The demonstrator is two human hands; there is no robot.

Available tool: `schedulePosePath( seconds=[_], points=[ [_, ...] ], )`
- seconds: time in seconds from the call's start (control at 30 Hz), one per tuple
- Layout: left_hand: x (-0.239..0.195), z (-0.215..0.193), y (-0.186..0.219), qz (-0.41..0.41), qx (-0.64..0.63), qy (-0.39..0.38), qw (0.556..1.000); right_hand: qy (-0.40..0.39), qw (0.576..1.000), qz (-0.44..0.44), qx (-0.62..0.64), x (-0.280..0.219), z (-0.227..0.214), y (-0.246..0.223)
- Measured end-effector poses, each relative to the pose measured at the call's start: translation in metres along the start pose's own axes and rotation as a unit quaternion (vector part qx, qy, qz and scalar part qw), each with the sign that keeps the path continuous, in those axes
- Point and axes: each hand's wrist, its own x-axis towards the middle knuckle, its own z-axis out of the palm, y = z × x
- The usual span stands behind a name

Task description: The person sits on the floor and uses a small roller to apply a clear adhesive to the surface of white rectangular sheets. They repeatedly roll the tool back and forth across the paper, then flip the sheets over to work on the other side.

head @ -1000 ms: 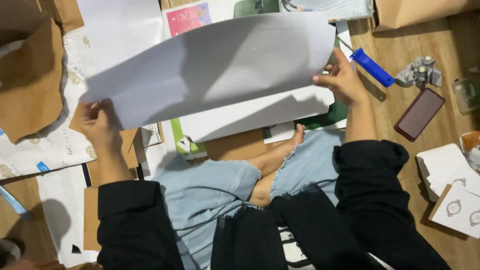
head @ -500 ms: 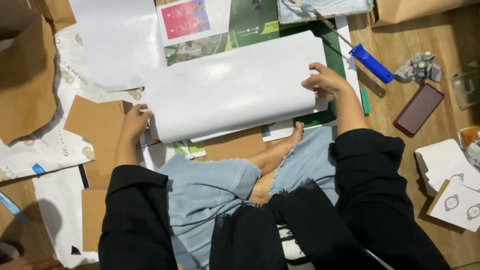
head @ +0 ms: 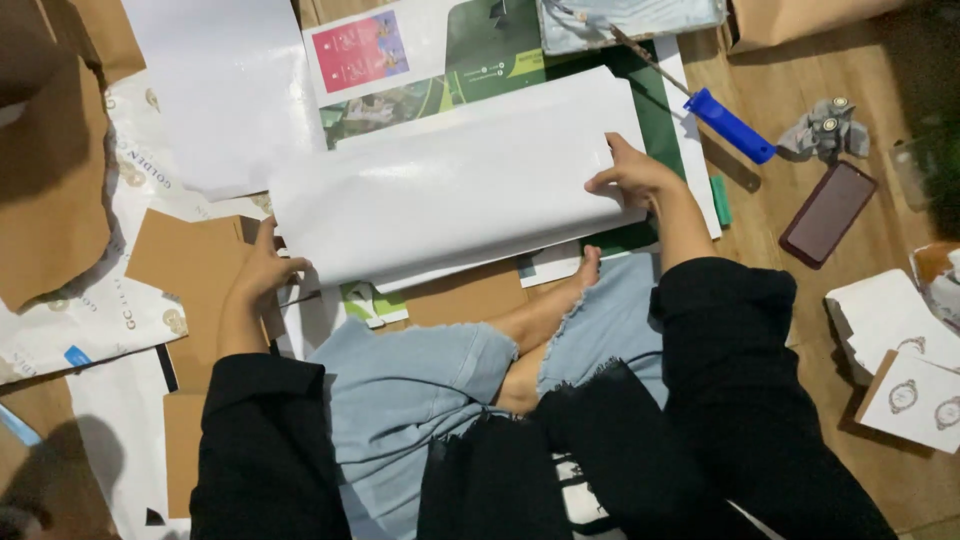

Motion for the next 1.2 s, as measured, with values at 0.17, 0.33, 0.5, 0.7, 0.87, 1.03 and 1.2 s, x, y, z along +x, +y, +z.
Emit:
schedulePosePath(
  seconds=[0.17, 0.33, 0.5, 0.7, 0.87, 1.03, 1.2],
  points=[
    [-0.002, -0.005, 0.011, 0.068, 0.020, 0.061, 0.996, 0.028, 0.993, -0.110, -0.008, -0.023, -0.005, -0.018],
    [-0.028, -0.005, 0.051, 0.166, -0.050, 0.157, 0.972, 0.000, 0.977, -0.213, -0.003, -0.085, 0.033, -0.091],
    [0.002, 0.002, 0.015, 0.243, -0.141, 0.262, 0.923, 0.000, 0.930, -0.366, 0.020, -0.111, 0.048, -0.132],
    [0.051, 0.035, -0.017, 0.054, -0.198, 0.343, 0.916, 0.050, 0.899, -0.428, 0.079, -0.066, 0.081, -0.187],
    [0.021, 0.088, 0.035, 0.153, 0.087, 0.084, 0.981, 0.208, 0.838, -0.340, 0.372, 0.049, 0.080, -0.144],
    [0.032, 0.113, 0.016, 0.076, 0.254, -0.038, 0.964, 0.315, 0.835, -0.217, 0.395, 0.107, 0.136, -0.079],
    [0.025, 0.106, 0.027, 0.066, 0.214, -0.073, 0.972, 0.412, 0.846, -0.071, 0.331, 0.112, 0.178, -0.075]
  ],
)
